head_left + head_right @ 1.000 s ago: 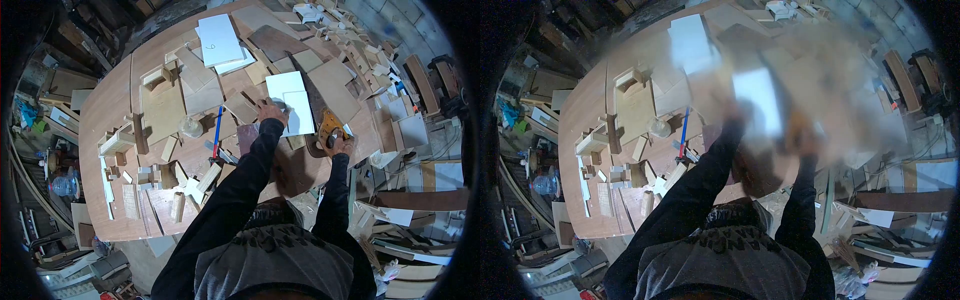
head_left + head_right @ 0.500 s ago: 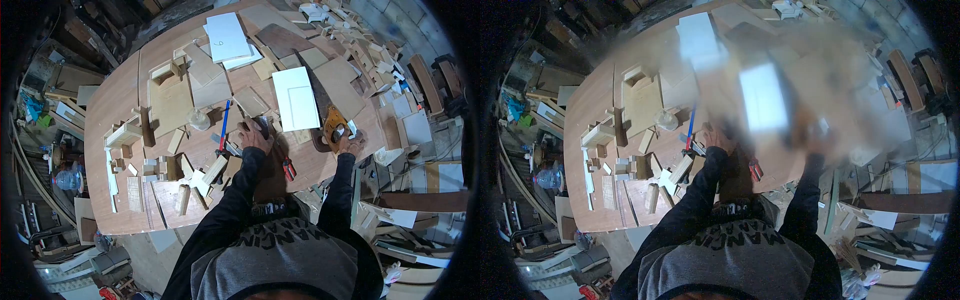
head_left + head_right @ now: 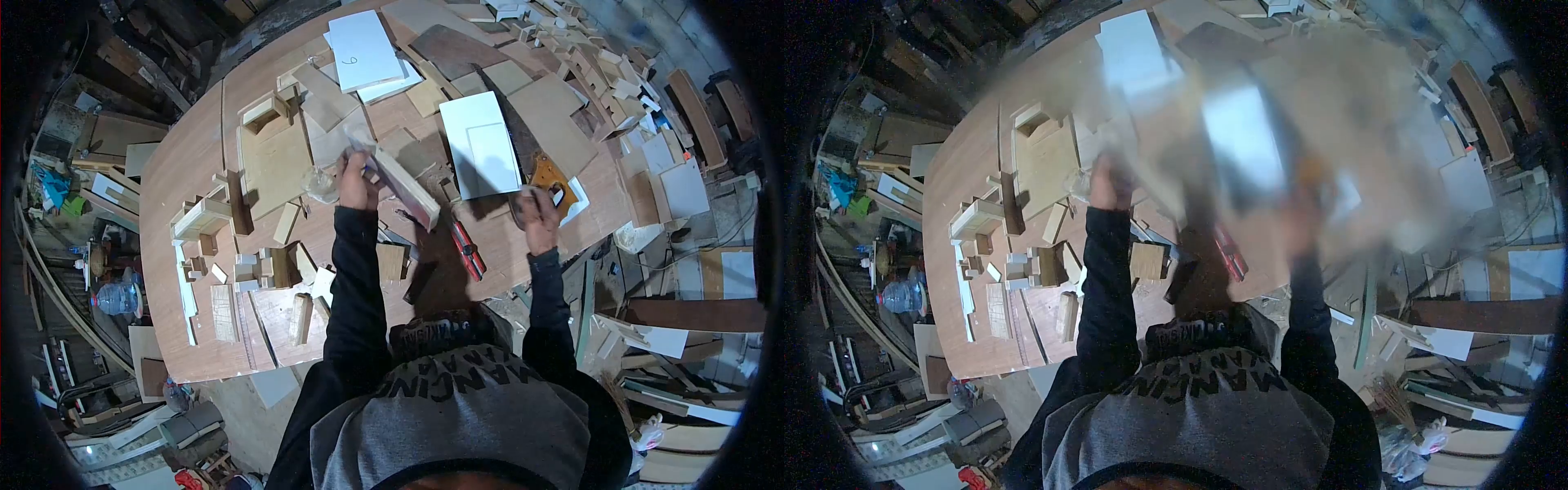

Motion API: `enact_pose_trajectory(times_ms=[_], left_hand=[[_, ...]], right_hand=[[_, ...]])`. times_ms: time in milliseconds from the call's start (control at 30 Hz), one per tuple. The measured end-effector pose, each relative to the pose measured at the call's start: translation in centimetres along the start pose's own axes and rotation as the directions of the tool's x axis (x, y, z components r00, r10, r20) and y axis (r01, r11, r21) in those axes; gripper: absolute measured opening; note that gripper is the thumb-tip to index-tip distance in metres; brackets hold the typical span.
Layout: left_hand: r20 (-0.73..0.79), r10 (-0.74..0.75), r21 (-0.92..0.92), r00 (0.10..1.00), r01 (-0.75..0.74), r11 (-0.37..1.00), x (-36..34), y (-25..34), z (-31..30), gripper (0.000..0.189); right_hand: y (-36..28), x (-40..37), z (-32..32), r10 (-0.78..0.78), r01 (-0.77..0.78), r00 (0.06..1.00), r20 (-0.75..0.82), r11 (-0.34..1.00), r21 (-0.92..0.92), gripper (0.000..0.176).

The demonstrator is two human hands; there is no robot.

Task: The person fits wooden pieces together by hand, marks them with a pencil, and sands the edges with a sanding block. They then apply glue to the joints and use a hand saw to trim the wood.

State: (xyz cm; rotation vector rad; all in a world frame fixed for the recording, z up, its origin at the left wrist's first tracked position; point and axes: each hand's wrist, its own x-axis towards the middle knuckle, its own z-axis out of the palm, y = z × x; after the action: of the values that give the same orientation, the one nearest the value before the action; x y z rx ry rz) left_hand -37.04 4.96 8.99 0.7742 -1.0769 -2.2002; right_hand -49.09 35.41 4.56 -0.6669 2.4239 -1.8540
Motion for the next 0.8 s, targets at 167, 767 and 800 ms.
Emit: enact_pose_trajectory(times_ms=[167, 767, 800], left_hand=[[0.129, 0.073, 0.034, 0.989, -0.078, 0.996, 1.1, -0.7, 4.4, 0.041], [-0.039, 0.217, 0.870, 0.975, -0.074, 0.488, 2.0, -8.1, -4.0, 0.059], [-0.032, 0.218, 0.869, 0.976, -0.081, 0.488, 1.3, -8.1, -3.7, 0.059]], right_hand=[[-6.0, 0.6, 5.2, 0.255, -0.603, 0.723, 0.642, 0.686, 0.406, 0.060], [-5.9, -2.4, 13.3, 0.232, -0.049, 0.890, 0.392, 0.904, -0.424, 0.091], [-5.8, -2.5, 13.3, 0.230, -0.050, 0.894, 0.385, 0.904, -0.424, 0.091]])
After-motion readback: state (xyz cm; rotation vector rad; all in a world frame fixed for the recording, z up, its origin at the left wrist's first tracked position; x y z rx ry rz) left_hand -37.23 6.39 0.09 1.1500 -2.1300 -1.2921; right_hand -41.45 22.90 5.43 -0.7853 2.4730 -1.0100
